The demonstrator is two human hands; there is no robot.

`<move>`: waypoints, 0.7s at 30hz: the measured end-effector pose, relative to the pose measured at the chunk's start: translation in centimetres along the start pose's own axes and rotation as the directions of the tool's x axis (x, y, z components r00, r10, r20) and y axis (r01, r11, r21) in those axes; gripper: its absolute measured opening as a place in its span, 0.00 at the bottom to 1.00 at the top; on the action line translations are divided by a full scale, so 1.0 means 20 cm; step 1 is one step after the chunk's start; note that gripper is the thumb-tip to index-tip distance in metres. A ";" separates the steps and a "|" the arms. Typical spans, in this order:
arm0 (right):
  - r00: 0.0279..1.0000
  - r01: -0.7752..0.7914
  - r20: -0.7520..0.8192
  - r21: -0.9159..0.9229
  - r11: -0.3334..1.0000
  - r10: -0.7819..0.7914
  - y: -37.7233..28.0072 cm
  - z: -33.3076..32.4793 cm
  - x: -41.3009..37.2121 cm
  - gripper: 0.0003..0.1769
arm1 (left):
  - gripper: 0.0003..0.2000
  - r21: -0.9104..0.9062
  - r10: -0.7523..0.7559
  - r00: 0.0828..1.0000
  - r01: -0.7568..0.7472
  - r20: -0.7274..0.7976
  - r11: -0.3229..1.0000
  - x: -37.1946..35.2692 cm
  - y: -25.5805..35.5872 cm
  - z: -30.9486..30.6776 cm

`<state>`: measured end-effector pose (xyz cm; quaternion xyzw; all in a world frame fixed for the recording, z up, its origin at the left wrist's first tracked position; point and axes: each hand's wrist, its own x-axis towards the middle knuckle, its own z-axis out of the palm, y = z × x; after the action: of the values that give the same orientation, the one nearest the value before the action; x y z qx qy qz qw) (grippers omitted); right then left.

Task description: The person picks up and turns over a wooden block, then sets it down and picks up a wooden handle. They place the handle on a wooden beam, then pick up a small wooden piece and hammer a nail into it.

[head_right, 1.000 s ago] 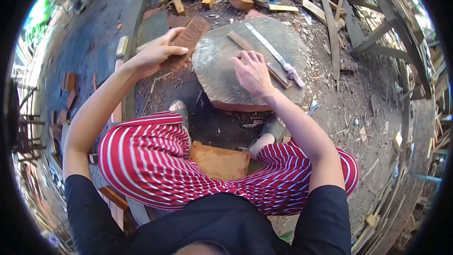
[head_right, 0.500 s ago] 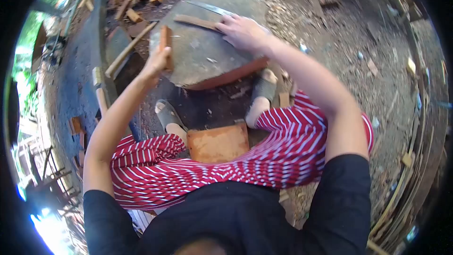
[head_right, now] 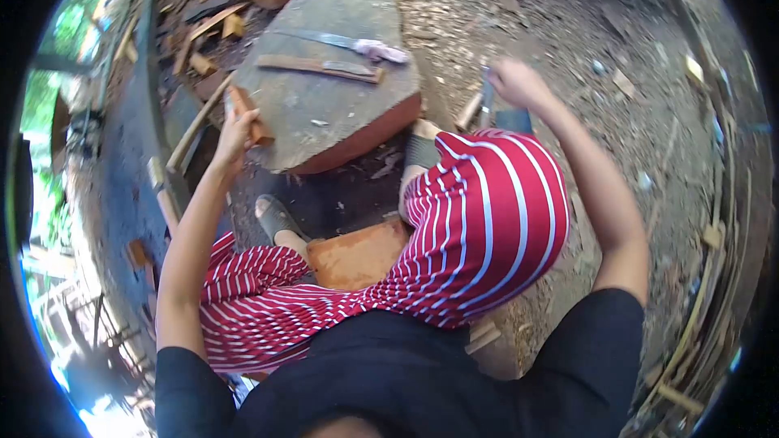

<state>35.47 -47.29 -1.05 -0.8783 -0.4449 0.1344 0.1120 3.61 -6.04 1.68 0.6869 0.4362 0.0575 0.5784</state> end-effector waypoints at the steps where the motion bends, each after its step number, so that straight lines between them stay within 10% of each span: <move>1: 0.999 -0.053 0.009 0.110 0.993 0.052 0.08 0.18 -0.07 0.14 | 0.25 0.014 -0.035 0.999 0.035 -0.006 0.999 -0.01 0.01 0.00; 5: 0.948 -0.306 0.207 0.395 0.866 0.240 0.10 0.64 -0.29 0.16 | 0.25 0.055 -0.038 0.995 0.043 -0.088 0.998 0.01 0.01 0.00; 21: 0.823 -0.389 -0.143 0.561 0.730 0.549 -0.03 1.21 -0.44 0.18 | 0.24 0.056 0.059 0.938 -0.042 -0.342 0.998 0.16 -0.09 -0.10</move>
<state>21.81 -52.22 -22.39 -0.9106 -0.1314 0.1365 0.3674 3.36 -2.49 -0.55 0.6908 0.5140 0.1810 0.4752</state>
